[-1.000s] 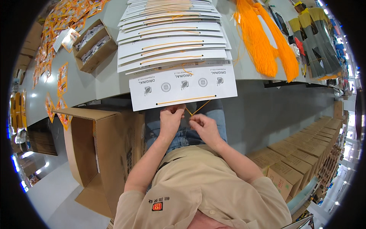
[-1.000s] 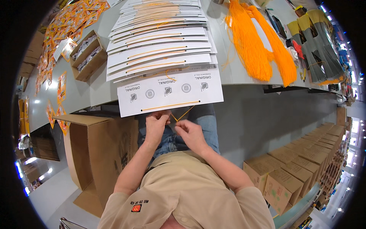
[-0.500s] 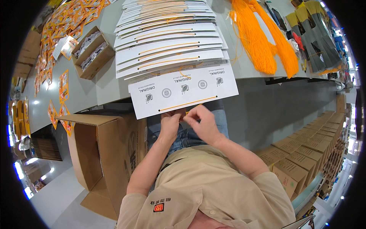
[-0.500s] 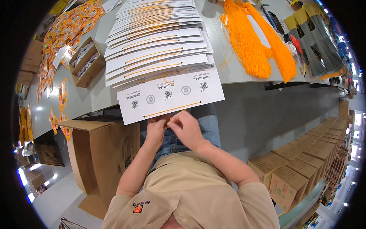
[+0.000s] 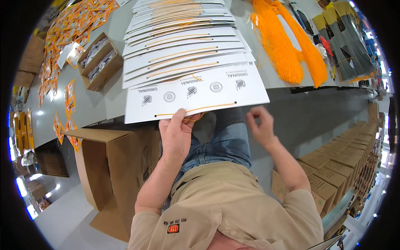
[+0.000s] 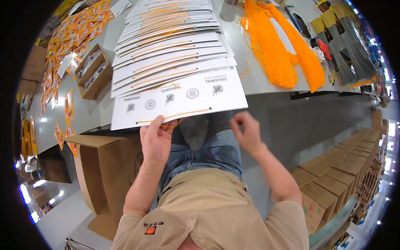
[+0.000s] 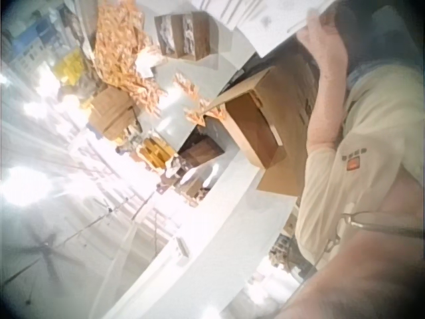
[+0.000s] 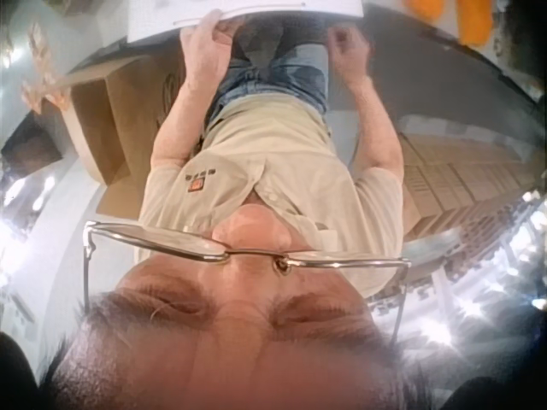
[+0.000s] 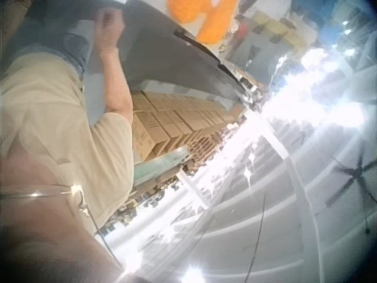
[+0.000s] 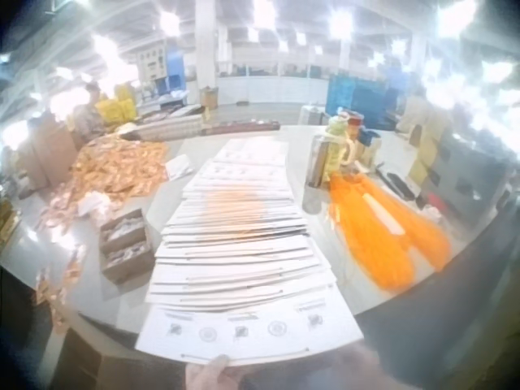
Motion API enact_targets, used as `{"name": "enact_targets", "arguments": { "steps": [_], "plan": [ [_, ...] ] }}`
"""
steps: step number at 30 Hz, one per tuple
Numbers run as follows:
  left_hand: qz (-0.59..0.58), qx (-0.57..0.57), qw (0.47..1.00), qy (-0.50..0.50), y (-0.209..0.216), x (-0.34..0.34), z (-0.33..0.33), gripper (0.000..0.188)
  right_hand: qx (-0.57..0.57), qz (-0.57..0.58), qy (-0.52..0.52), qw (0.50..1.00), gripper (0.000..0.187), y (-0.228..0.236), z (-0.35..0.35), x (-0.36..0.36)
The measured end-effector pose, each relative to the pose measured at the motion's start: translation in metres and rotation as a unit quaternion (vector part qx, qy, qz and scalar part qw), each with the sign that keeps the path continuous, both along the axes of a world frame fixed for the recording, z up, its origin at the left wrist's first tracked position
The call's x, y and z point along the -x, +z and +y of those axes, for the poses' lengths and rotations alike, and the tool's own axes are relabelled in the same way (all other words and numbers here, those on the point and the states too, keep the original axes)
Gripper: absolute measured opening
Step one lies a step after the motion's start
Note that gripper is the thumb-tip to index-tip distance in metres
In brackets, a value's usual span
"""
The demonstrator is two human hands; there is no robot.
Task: The person repeatedly picks up white cardboard display cards from a stack, threads an orange cord through two holes, and places the assembled cards back on the stack. The process is continuous and repetitive throughout the clip.
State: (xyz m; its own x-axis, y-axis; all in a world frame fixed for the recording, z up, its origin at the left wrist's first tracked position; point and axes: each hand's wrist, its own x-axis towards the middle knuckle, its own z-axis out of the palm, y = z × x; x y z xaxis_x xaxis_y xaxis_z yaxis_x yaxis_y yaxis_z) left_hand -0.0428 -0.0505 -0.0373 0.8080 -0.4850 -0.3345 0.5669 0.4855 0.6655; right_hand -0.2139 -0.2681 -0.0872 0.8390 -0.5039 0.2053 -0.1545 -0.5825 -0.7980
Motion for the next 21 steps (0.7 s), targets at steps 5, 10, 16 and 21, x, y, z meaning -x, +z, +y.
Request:
{"name": "enact_targets", "arguments": {
  "steps": [5, 10, 16, 21],
  "plan": [
    [0.026, -0.026, 0.997, 0.070, 0.012, -0.061, -0.045, 0.032, 0.146, 0.043, 0.002, 0.988, 0.013, 0.018, -0.090, -0.041],
    [-0.419, -0.399, 0.791, -0.196, 0.011, -0.062, -0.018, 0.049, 0.224, 0.140, 0.102, 0.959, 0.009, 0.022, -0.139, -0.080],
    [-0.551, -0.586, 0.513, -0.300, 0.006, -0.079, -0.006, 0.044, 0.282, 0.243, 0.116, 0.921, 0.011, 0.022, -0.132, -0.079],
    [-0.576, -0.520, 0.559, -0.291, 0.026, -0.088, -0.003, 0.045, 0.210, 0.206, 0.107, 0.950, 0.009, 0.020, -0.105, -0.043]
  ]
}}
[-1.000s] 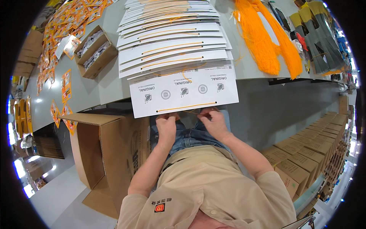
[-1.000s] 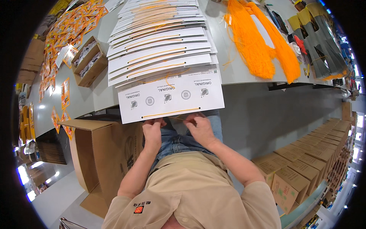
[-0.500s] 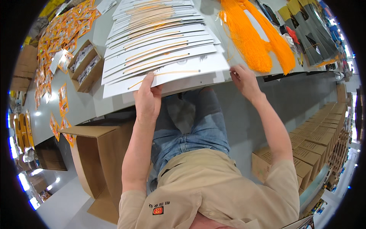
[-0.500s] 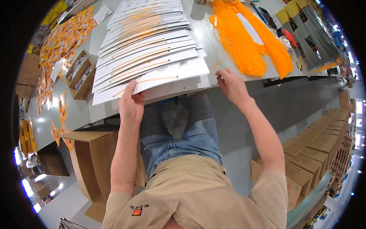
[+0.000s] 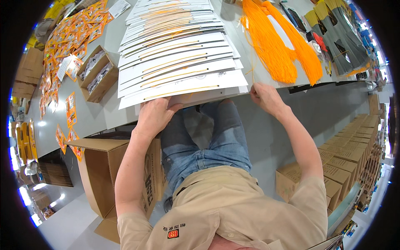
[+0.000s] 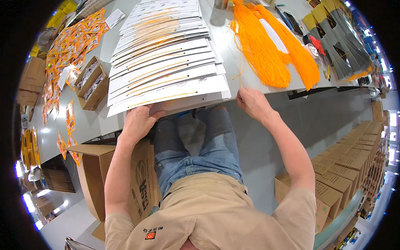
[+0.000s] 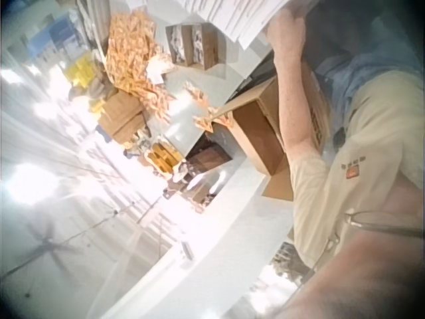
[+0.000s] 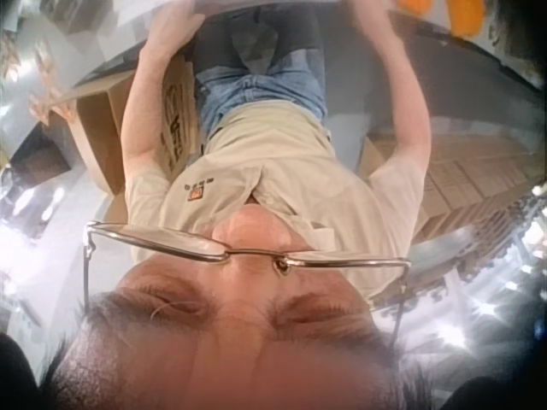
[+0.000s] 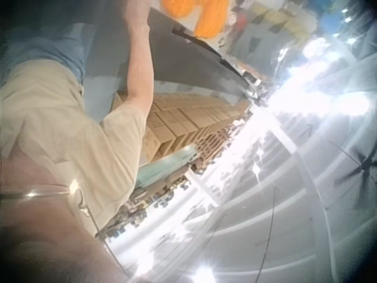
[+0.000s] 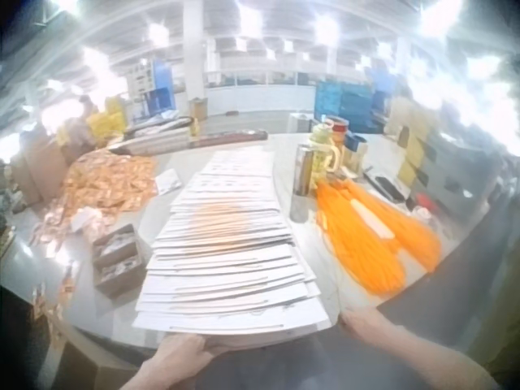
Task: The person repeatedly picks up white cardboard display cards from a stack, threads an orange cord through two holes, and places the assembled cards back on the stack. The process is continuous and repetitive throughout the clip.
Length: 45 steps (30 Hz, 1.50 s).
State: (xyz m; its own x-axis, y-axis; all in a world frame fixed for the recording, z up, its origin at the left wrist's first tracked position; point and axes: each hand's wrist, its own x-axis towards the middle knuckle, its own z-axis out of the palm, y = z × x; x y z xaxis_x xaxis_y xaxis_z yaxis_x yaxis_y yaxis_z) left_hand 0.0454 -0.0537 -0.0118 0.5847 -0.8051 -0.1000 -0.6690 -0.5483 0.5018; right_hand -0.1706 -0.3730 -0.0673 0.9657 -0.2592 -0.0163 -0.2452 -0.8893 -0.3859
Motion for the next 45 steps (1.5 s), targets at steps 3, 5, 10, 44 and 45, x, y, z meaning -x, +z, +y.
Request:
{"name": "enact_targets", "arguments": {
  "steps": [3, 5, 10, 44, 45],
  "plan": [
    [0.187, 0.155, 0.970, 0.010, 0.005, 0.009, -0.003, 0.044, -0.037, -0.033, -0.027, 0.998, 0.010, -0.004, 0.008, 0.008],
    [0.519, 0.381, 0.750, 0.152, -0.003, 0.021, -0.016, 0.039, -0.049, -0.038, -0.043, 0.997, 0.010, -0.005, 0.010, 0.008],
    [0.557, 0.517, 0.557, 0.335, -0.019, 0.035, -0.047, 0.035, -0.090, -0.001, -0.097, 0.991, 0.010, -0.004, 0.011, 0.003],
    [-0.129, 0.158, 0.975, -0.091, -0.027, 0.039, 0.014, 0.036, -0.315, -0.210, 0.028, 0.925, 0.004, 0.100, 0.094, -0.047],
    [-0.120, 0.159, 0.975, -0.094, -0.025, 0.037, 0.015, 0.038, -0.319, -0.199, 0.018, 0.926, 0.003, 0.099, 0.095, -0.046]
  ]
}}
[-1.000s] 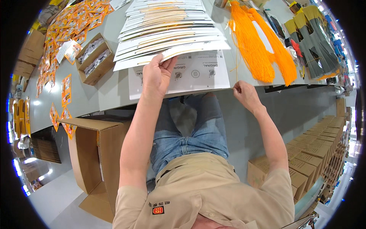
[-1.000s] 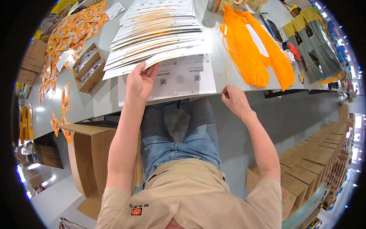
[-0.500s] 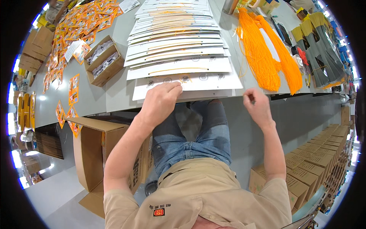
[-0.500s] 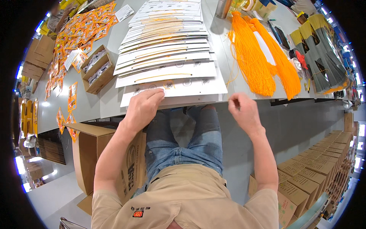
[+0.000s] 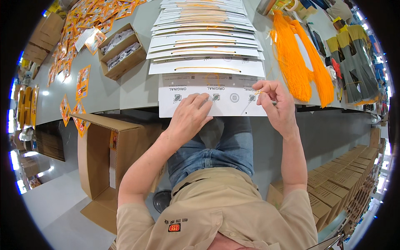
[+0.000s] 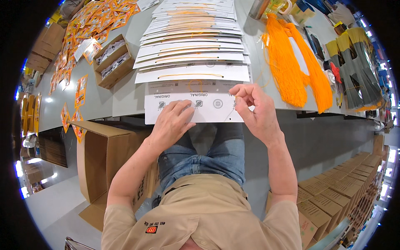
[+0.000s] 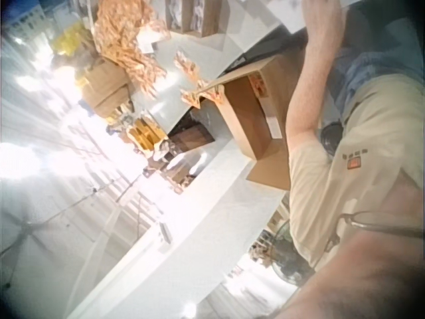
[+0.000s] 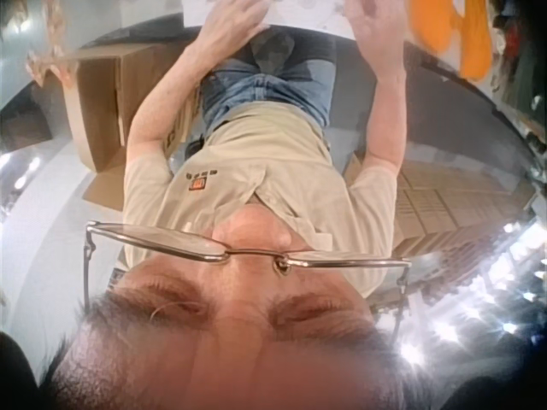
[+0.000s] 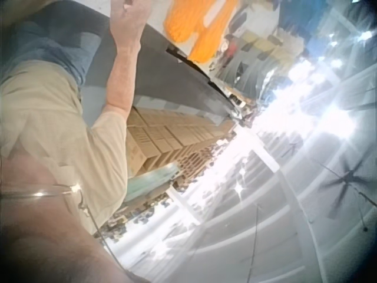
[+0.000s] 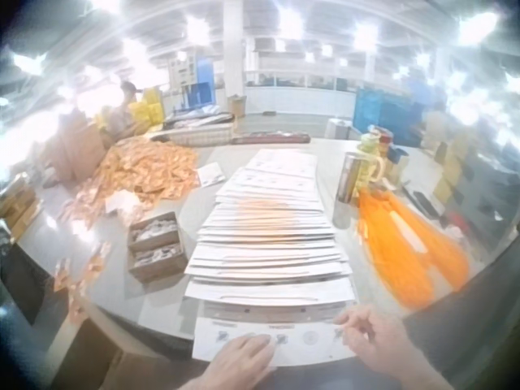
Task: The person repeatedly picks up white cardboard display cards from a stack, threads an orange cord through two holes, and places the assembled cards back on the stack. The process is continuous and repetitive throughout the clip.
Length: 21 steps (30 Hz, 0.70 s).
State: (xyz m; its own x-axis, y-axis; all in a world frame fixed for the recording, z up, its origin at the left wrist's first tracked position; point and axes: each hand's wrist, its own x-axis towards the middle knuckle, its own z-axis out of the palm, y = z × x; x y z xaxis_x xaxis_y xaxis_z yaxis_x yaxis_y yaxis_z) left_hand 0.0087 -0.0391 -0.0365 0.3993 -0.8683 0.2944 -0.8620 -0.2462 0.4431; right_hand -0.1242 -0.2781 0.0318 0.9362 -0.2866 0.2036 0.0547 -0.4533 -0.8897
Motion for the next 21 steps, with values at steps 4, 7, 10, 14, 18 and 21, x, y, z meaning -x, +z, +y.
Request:
{"name": "enact_targets", "arguments": {
  "steps": [4, 7, 10, 14, 18, 21],
  "plan": [
    [0.042, -0.022, 0.999, -0.016, 0.005, -0.011, -0.003, 0.045, -0.033, 0.022, -0.018, 0.999, 0.002, -0.004, -0.001, 0.006],
    [0.061, -0.051, 0.997, -0.019, 0.006, -0.014, -0.004, 0.046, -0.043, 0.033, -0.021, 0.998, 0.003, -0.006, -0.002, 0.009],
    [0.061, -0.069, 0.996, -0.022, 0.008, -0.016, -0.004, 0.045, -0.045, 0.030, -0.024, 0.998, 0.006, -0.007, -0.002, 0.010],
    [0.061, -0.095, 0.993, -0.026, 0.015, -0.020, -0.008, 0.045, -0.054, 0.023, -0.026, 0.998, 0.008, -0.005, -0.004, 0.013],
    [0.002, -0.088, 0.996, -0.005, 0.015, -0.007, -0.017, 0.052, -0.056, 0.028, -0.031, 0.998, 0.004, -0.006, -0.009, 0.020],
    [-0.047, -0.087, 0.994, 0.052, 0.007, 0.012, -0.026, 0.061, -0.070, 0.028, -0.045, 0.996, 0.005, -0.007, -0.014, 0.024]
  ]
}}
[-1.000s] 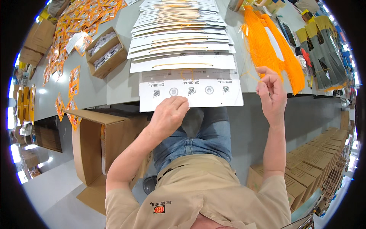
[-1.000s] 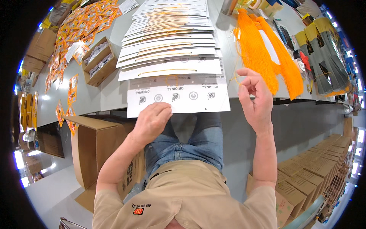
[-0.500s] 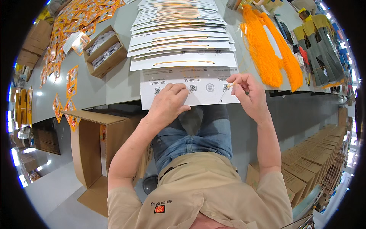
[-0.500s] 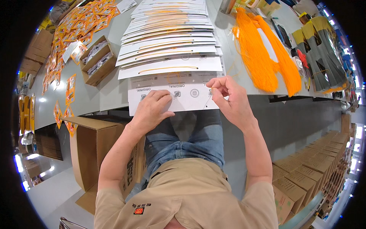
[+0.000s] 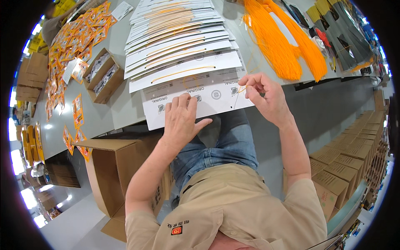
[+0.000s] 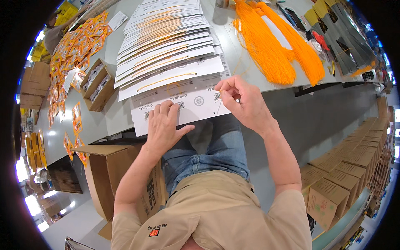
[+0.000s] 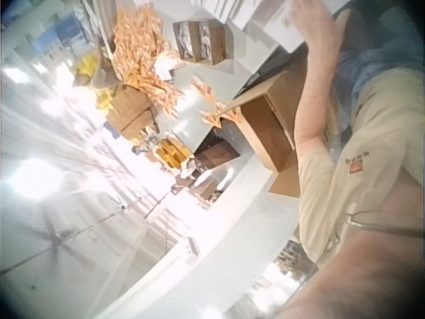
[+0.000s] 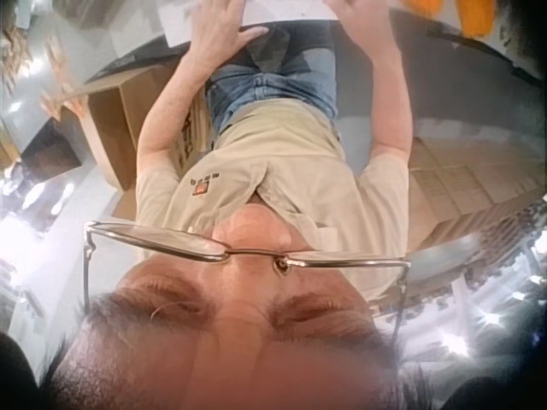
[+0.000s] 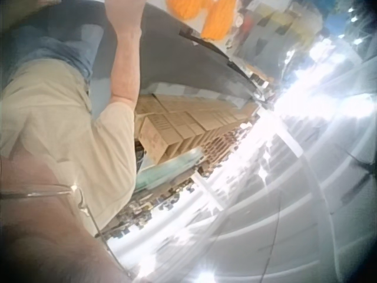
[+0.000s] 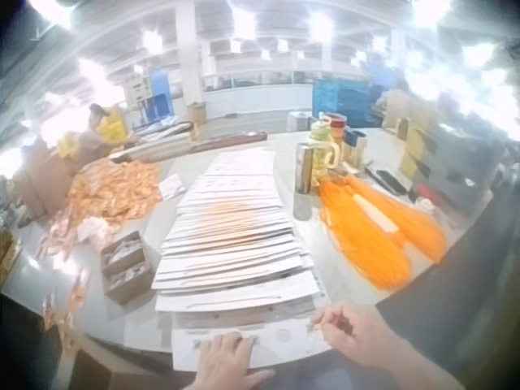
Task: The person repeatedly picks up white cardboard display cards from a stack, threads an orange cord through two holes, and places the assembled cards back on the stack. The process is continuous and repetitive throughout the clip.
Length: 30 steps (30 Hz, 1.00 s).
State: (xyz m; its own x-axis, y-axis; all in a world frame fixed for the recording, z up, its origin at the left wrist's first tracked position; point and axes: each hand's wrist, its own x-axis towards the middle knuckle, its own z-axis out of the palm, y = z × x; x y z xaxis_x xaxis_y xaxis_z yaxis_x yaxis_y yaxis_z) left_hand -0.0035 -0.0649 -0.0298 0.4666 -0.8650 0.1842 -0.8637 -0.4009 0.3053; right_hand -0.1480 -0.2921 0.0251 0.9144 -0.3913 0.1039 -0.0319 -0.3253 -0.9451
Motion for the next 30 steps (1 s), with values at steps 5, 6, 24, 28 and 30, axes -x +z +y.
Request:
{"name": "enact_targets", "arguments": {
  "steps": [5, 6, 24, 28, 30],
  "plan": [
    [-0.022, 0.005, 1.000, 0.005, -0.010, 0.006, -0.008, 0.063, -0.021, -0.025, -0.024, 0.999, 0.005, -0.001, -0.010, 0.007],
    [-0.015, 0.002, 1.000, 0.004, -0.009, 0.004, -0.008, 0.062, -0.021, -0.020, -0.027, 0.999, 0.005, -0.002, -0.012, 0.008],
    [-0.023, -0.055, 0.998, -0.010, -0.002, 0.003, -0.010, 0.058, -0.047, -0.004, -0.045, 0.998, 0.009, -0.006, -0.017, 0.017],
    [-0.021, -0.063, 0.998, -0.012, 0.000, 0.006, -0.010, 0.056, -0.043, -0.010, -0.052, 0.998, 0.015, -0.009, -0.018, 0.018],
    [-0.014, -0.064, 0.998, -0.013, 0.002, 0.005, -0.010, 0.054, -0.044, -0.006, -0.049, 0.998, 0.013, -0.010, -0.019, 0.019]
  ]
}}
